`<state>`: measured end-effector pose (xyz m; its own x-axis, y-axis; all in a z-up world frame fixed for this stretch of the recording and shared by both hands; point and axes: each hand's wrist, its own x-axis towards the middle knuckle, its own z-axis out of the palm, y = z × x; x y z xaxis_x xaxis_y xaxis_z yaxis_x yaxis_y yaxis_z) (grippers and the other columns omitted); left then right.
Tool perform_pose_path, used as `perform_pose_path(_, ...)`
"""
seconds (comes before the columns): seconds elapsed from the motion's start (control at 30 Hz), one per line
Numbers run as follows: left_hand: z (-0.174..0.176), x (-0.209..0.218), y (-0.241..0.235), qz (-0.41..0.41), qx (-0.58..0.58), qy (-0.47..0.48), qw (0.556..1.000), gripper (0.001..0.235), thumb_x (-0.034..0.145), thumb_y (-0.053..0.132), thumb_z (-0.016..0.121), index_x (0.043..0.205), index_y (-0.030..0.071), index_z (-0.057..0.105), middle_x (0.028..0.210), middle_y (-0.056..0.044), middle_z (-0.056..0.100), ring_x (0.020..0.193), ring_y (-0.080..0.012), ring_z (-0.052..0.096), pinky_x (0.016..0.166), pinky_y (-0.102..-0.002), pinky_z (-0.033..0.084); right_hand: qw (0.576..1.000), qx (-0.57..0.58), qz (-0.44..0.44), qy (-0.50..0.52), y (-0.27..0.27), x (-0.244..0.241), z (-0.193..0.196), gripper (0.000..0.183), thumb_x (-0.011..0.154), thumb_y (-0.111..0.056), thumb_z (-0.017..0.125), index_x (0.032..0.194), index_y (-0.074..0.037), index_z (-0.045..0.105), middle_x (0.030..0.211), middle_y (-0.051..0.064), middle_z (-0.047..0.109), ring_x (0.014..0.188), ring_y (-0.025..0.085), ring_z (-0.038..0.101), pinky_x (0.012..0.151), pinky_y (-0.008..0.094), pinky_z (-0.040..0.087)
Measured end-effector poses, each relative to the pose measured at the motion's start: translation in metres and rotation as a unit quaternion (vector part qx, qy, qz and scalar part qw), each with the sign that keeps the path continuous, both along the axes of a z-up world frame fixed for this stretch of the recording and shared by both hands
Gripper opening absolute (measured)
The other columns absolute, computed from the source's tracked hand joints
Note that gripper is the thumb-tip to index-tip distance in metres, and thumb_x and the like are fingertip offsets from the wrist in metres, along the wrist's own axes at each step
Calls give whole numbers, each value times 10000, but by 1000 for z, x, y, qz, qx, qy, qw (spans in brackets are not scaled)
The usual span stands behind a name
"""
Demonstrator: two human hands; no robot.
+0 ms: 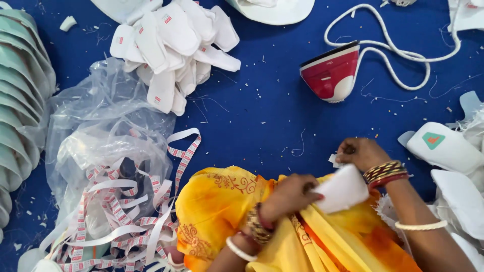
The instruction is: The person irons white fabric pieces on a blue floor using a red and white iron. They repeatedly pick up pieces, press them with the iron, and place them into a white hat-shaped container.
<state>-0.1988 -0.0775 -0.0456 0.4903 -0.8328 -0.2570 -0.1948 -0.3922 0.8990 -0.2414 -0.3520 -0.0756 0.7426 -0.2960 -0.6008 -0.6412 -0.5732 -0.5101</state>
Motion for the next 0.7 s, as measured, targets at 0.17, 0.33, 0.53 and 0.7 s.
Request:
perform_pose_path(0.17, -34, 72, 54, 193, -34, 136, 971, 278, 911, 238, 758, 1064, 26, 663, 880, -71, 727, 771, -155, 688, 671, -344, 562, 993, 114, -42, 11, -13, 3, 3, 256, 875, -234, 744, 1042, -53, 811, 935, 129, 845, 833, 266, 755, 802, 355, 593)
perform_pose_path(0.33, -15, 95, 51, 290, 128, -80, 945, 331, 855, 176, 784, 1115, 14, 659, 961, -165, 690, 889, -312, 658, 769, -405, 543, 995, 67, -62, -34, 56, 47, 61, 307, 909, -331, 754, 1091, -86, 794, 1008, 101, 804, 914, 171, 732, 819, 333, 549)
perform_pose_path(0.53, 16, 72, 31, 283, 92, -301, 906, 407, 808, 8, 669, 1214, 10, 646, 1191, -200, 578, 1105, -388, 547, 955, -437, 483, 957, 230, -121, -132, 99, 88, -16, 284, 911, -249, 750, 1116, -55, 787, 984, 138, 775, 832, 161, 687, 730, 305, 549)
perform_pose_path(0.7, -6, 72, 26, 220, 65, -324, 918, 465, 842, -69, 566, 1276, 62, 667, 1218, -166, 584, 1091, -376, 546, 967, -427, 490, 964, 158, -129, -170, 121, 112, -15, 211, 904, -209, 735, 1052, -67, 784, 942, 82, 797, 768, 139, 724, 686, 303, 577)
